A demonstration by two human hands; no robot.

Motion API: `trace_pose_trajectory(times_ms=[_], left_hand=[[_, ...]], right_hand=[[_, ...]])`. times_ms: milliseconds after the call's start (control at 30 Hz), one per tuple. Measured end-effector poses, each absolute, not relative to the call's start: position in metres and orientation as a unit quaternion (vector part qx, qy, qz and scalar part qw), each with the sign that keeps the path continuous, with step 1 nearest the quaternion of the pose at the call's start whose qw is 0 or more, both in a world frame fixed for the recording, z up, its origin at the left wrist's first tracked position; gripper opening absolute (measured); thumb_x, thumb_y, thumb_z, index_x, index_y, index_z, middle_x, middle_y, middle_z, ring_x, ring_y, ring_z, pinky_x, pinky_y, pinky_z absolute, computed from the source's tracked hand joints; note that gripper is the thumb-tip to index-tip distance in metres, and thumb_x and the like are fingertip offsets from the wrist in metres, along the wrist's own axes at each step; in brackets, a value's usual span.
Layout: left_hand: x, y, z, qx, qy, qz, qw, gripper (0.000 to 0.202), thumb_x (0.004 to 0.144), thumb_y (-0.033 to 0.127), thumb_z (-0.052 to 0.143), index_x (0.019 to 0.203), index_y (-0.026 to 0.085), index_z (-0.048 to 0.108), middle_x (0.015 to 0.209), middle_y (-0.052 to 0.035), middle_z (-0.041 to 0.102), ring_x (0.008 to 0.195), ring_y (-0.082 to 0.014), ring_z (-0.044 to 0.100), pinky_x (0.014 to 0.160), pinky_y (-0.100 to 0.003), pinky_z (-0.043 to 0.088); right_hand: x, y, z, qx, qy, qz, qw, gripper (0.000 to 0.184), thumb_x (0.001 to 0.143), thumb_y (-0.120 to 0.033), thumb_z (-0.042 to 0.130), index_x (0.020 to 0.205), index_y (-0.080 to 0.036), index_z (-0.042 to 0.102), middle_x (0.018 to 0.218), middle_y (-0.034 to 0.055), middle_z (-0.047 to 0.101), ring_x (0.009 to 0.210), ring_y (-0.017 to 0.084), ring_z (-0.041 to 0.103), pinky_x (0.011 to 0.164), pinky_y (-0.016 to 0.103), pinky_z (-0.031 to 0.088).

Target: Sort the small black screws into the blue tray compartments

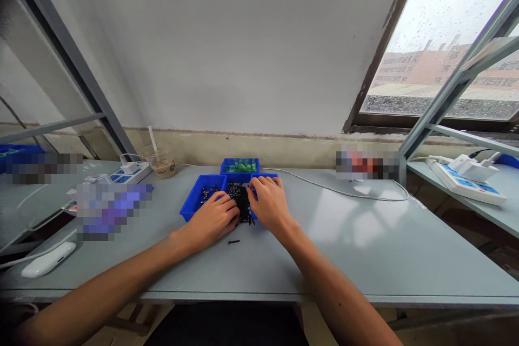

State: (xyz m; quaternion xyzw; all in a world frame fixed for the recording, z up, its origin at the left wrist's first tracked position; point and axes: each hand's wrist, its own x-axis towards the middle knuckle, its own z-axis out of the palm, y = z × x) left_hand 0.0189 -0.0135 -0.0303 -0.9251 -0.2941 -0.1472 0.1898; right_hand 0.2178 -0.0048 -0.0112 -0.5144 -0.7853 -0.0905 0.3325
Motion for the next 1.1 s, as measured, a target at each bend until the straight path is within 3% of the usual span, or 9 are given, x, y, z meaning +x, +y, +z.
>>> trace_pose_trajectory(times_ms=[367, 633, 800, 967, 1100], left_hand=[[0.015, -0.01, -0.022, -0.914, -0.299, -0.225, 0.156, 0.018, 0.105, 0.022, 0.049, 0.099, 0.017, 0.065, 0.087, -0.0036, 0.07, 0.088, -0.0215, 0.06, 0.094, -0.039, 0.042], [0.003, -0.003, -0.017, -0.915, -0.31, -0.235, 0.111, 0.018, 0.097, 0.008, 0.056, 0.106, 0.018, 0.068, 0.098, -0.0037, 0.071, 0.095, -0.021, 0.061, 0.097, -0.04, 0.045], [0.0, 0.001, -0.017, -0.905, -0.326, -0.265, 0.067, 0.016, 0.099, 0.013, 0.055, 0.11, 0.017, 0.067, 0.103, -0.005, 0.073, 0.098, -0.0217, 0.063, 0.1, -0.042, 0.047], [0.001, -0.001, -0.015, -0.894, -0.333, -0.294, 0.05, 0.018, 0.103, 0.017, 0.048, 0.11, 0.018, 0.065, 0.109, -0.0068, 0.071, 0.102, -0.0212, 0.063, 0.096, -0.041, 0.05], [0.002, -0.005, -0.011, -0.883, -0.339, -0.317, 0.067, 0.018, 0.104, 0.023, 0.049, 0.108, 0.019, 0.066, 0.105, -0.0063, 0.071, 0.099, -0.0215, 0.063, 0.092, -0.04, 0.051]], right_hand=[[0.214, -0.012, -0.005, -0.401, -0.853, -0.053, 0.331, 0.015, 0.101, -0.016, 0.053, 0.091, -0.019, 0.064, 0.088, 0.0036, 0.072, 0.086, 0.019, 0.062, 0.086, 0.034, 0.038], [0.214, -0.021, 0.002, -0.315, -0.869, -0.064, 0.377, 0.023, 0.104, -0.026, 0.052, 0.085, -0.019, 0.063, 0.072, 0.0017, 0.066, 0.065, 0.014, 0.053, 0.068, 0.029, 0.037], [0.213, -0.022, -0.001, -0.301, -0.879, -0.081, 0.36, 0.031, 0.104, -0.026, 0.049, 0.075, -0.019, 0.058, 0.064, 0.0002, 0.061, 0.058, 0.012, 0.05, 0.062, 0.028, 0.033], [0.211, -0.022, -0.001, -0.331, -0.874, -0.083, 0.346, 0.032, 0.104, -0.026, 0.048, 0.074, -0.019, 0.058, 0.067, 0.0008, 0.064, 0.061, 0.013, 0.053, 0.065, 0.028, 0.036], [0.211, -0.022, 0.001, -0.38, -0.857, -0.056, 0.344, 0.018, 0.102, -0.02, 0.048, 0.092, -0.02, 0.063, 0.083, 0.0028, 0.071, 0.073, 0.015, 0.062, 0.072, 0.029, 0.042]])
